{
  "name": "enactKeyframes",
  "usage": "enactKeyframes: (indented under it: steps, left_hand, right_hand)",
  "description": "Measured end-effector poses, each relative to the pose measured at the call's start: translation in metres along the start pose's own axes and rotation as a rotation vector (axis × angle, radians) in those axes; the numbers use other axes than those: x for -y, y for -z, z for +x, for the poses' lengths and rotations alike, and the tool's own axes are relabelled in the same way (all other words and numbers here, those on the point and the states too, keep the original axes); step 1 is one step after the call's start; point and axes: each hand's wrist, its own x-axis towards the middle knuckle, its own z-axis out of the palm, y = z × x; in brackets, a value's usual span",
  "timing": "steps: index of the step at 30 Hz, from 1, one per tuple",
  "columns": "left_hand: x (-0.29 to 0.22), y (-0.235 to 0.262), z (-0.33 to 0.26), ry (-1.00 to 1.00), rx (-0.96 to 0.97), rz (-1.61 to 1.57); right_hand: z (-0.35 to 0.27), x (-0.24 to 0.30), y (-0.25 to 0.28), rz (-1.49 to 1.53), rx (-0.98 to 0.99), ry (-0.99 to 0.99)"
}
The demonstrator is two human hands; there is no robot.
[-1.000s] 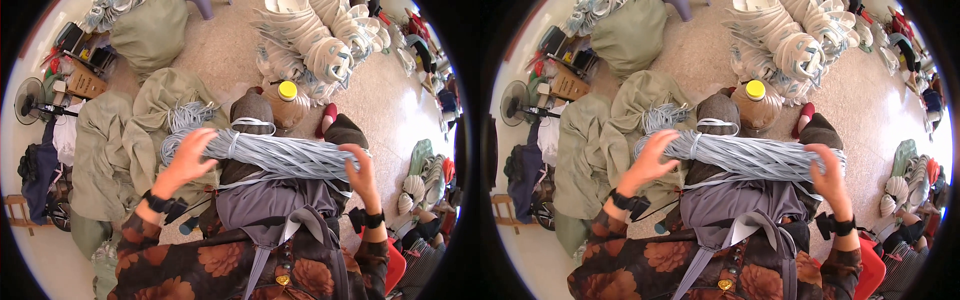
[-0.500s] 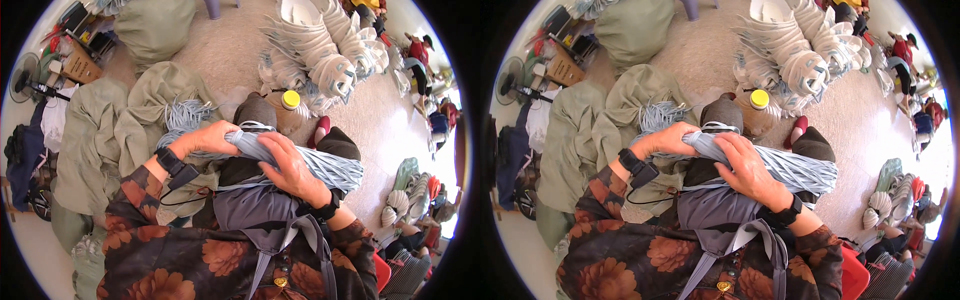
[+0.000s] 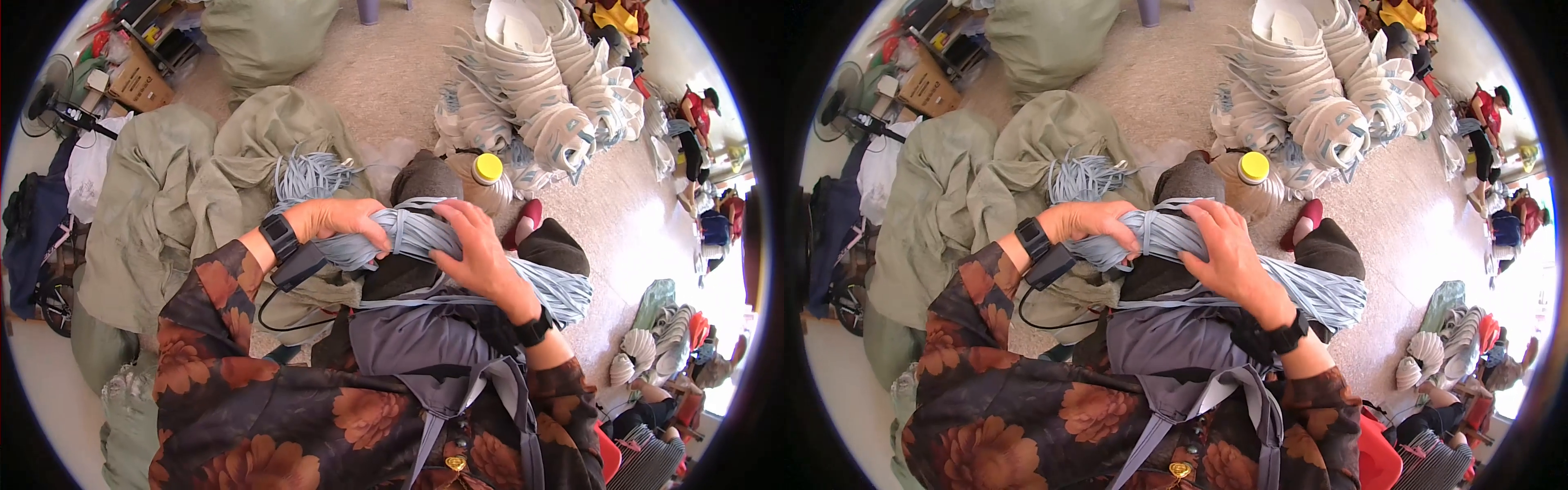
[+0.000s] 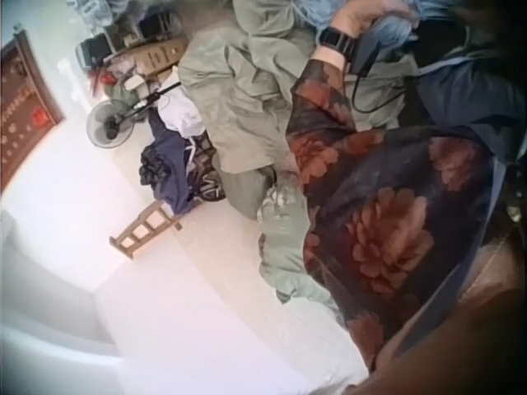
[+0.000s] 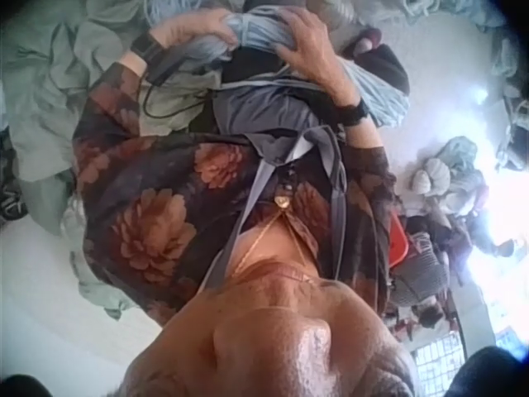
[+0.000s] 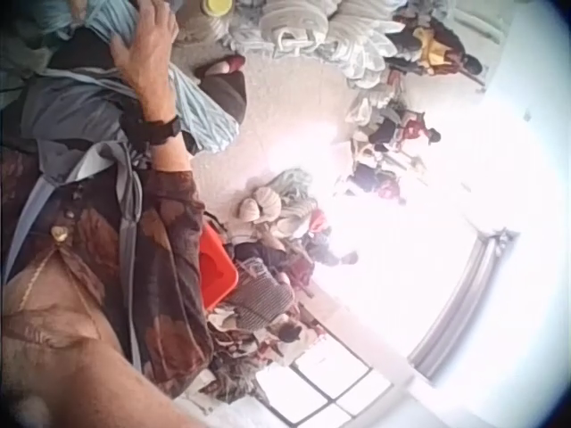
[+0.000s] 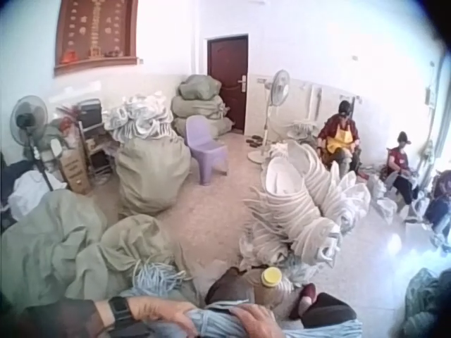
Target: Sorting and organizing bundles of shoe laces and stacking shoe components in a manufacturing environment.
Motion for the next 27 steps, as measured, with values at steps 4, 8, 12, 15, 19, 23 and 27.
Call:
enactKeyframes:
  steps: [4, 8, 12, 15, 19, 23, 27]
  left_hand:
    - [-0.002, -0.004, -0.004, -0.037, -0.046, -0.002]
    - [-0.014, -0.018, -0.001, -0.043, -0.091, 0.089]
    - [-0.01, -0.026, -0.001, -0.23, -0.211, 0.468]
    - [-0.013, -0.02, -0.004, -0.297, -0.271, 0.557]
    - [-0.024, -0.016, -0.005, -0.237, -0.28, 0.667]
    - [-0.029, -0.026, -0.005, -0.199, -0.148, 0.567]
    - [-0.034, -0.031, -0.002, -0.224, -0.123, 0.548]
  right_hand:
    - [0.005, 0.027, -0.003, 0.192, -0.051, -0.122]
    - [0.0, 0.04, -0.025, 0.323, 0.044, -0.433]
    - [-0.003, 0.033, -0.044, 0.514, 0.034, -0.559]
    - [-0.005, 0.036, -0.029, 0.975, 0.03, -0.641]
    - [-0.014, 0.04, 0.006, 1.345, 0.005, -0.617]
    - [-0.025, 0.02, 0.022, 1.656, -0.04, -0.601]
    - [-0.028, 0.005, 0.054, 1.704, -0.09, -0.632]
